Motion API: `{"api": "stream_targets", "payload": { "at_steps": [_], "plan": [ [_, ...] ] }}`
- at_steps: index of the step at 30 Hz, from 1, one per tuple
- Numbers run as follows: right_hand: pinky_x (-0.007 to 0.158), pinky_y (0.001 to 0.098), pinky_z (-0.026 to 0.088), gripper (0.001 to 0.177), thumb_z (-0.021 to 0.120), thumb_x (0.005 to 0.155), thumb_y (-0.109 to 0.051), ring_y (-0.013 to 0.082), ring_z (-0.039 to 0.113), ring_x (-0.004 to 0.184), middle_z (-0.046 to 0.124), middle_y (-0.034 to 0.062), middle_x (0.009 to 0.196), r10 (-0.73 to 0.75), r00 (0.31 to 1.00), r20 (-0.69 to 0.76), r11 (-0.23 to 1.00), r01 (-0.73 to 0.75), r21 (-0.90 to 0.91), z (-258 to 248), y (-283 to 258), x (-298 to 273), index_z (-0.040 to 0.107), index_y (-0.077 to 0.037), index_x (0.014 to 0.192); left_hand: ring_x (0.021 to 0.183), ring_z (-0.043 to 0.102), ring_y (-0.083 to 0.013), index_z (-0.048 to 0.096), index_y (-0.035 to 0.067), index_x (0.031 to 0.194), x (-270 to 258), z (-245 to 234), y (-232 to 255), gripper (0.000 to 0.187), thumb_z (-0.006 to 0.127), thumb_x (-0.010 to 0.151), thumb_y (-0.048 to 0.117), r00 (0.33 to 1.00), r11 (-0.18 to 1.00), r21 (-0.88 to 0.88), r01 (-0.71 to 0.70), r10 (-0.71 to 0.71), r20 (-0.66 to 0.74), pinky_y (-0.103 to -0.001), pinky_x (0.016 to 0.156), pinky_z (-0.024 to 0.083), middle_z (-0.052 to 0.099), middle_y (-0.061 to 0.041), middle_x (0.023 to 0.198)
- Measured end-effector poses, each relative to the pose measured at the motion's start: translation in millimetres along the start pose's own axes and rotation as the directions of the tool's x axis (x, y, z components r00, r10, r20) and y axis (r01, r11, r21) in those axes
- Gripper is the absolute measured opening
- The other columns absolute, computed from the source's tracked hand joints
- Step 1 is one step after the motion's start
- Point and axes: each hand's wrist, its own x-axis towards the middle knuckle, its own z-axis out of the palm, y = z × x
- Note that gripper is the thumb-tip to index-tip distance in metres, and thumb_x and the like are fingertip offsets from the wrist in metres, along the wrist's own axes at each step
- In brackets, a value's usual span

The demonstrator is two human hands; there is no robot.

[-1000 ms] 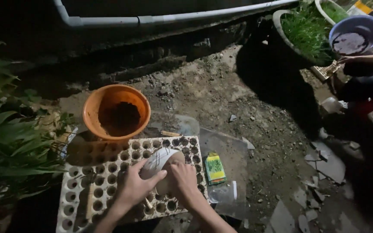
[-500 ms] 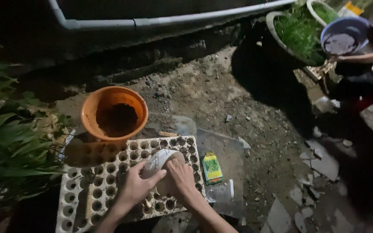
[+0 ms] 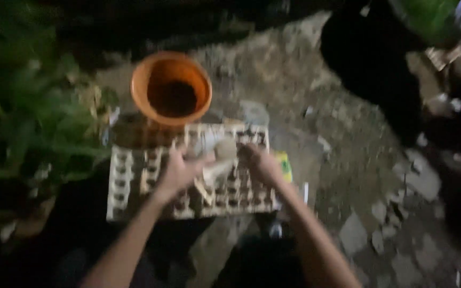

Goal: The person scoops soil from an orange bucket into the cells of a white seedling tray using a small trowel. They then use a wooden stick to make holes in the soil and place seeds into the cells. Finally, they cover the seeds with more soil and pat the surface down.

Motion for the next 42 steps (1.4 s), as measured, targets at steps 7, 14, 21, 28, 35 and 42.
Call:
{"api": "stream_targets", "payload": {
  "at_steps": [7,14,21,28,35,42],
  "plan": [
    [0.091,0.0621,0.052,0.029,0.053,0.095,-0.036,0.0485,0.069,0.100,0.077,0.0145,0.101,-0.089,0.984,0.151,0.977,0.116,-0.181,19,27,-12,0.072,-0.023,0.112,0.073,0.068,-0.0139,0.076,0.007,0.083,7,-26,25,0.036,0.093,0.069,0.036,0.979,0.995,0.079,0.065,-0.048,-0.198,-0.031,0.072,0.056,0.074,-0.007,0.075],
    [0.081,0.0536,0.058,0.032,0.055,0.094,-0.050,0.0408,0.074,0.086,0.074,0.0133,0.085,-0.071,0.965,0.254,0.885,0.178,-0.431,71,27,-22,0.074,-0.025,0.100,0.073,0.066,-0.0120,0.075,0.004,0.090,15,-35,7,0.048,0.092,0.075,0.046,0.979,0.996,0.070,0.052,-0.037,-0.200,-0.032,0.070,0.056,0.071,-0.006,0.076],
    [0.081,0.0519,0.058,0.027,0.056,0.094,-0.044,0.0420,0.074,0.087,0.074,0.0160,0.083,-0.085,0.973,0.215,0.896,0.169,-0.410,65,19,-23,0.075,-0.025,0.099,0.073,0.064,-0.0123,0.074,0.006,0.086,10,-31,24,0.044,0.092,0.074,0.044,0.979,0.997,0.035,0.068,-0.060,-0.194,-0.030,0.070,0.055,0.069,-0.006,0.074],
    [0.077,0.0536,0.060,0.024,0.062,0.091,-0.039,0.0427,0.074,0.078,0.076,0.0121,0.078,-0.136,0.977,0.166,0.918,0.187,-0.349,53,1,-38,0.077,-0.021,0.098,0.073,0.066,-0.0164,0.074,0.003,0.088,7,-35,18,0.050,0.092,0.072,0.047,0.979,0.996,0.042,0.081,-0.071,-0.192,-0.034,0.071,0.055,0.068,-0.009,0.074],
    [0.084,0.0532,0.057,0.034,0.057,0.090,-0.049,0.0441,0.074,0.089,0.075,0.0199,0.084,-0.014,0.954,0.301,0.888,0.150,-0.434,77,14,-43,0.077,-0.023,0.099,0.078,0.065,-0.0150,0.072,0.003,0.087,10,-36,12,0.049,0.091,0.075,0.046,0.983,0.999,0.036,0.035,-0.028,-0.182,-0.032,0.074,0.055,0.068,-0.009,0.076],
    [0.081,0.0513,0.059,0.033,0.056,0.090,-0.041,0.0407,0.076,0.087,0.075,0.0190,0.082,-0.014,0.959,0.282,0.848,0.161,-0.505,106,50,-36,0.077,-0.016,0.094,0.076,0.066,-0.0164,0.073,0.001,0.089,0,-34,27,0.052,0.091,0.075,0.047,0.988,0.999,0.022,0.037,-0.034,-0.151,-0.034,0.071,0.054,0.068,-0.010,0.076]
  ]
}}
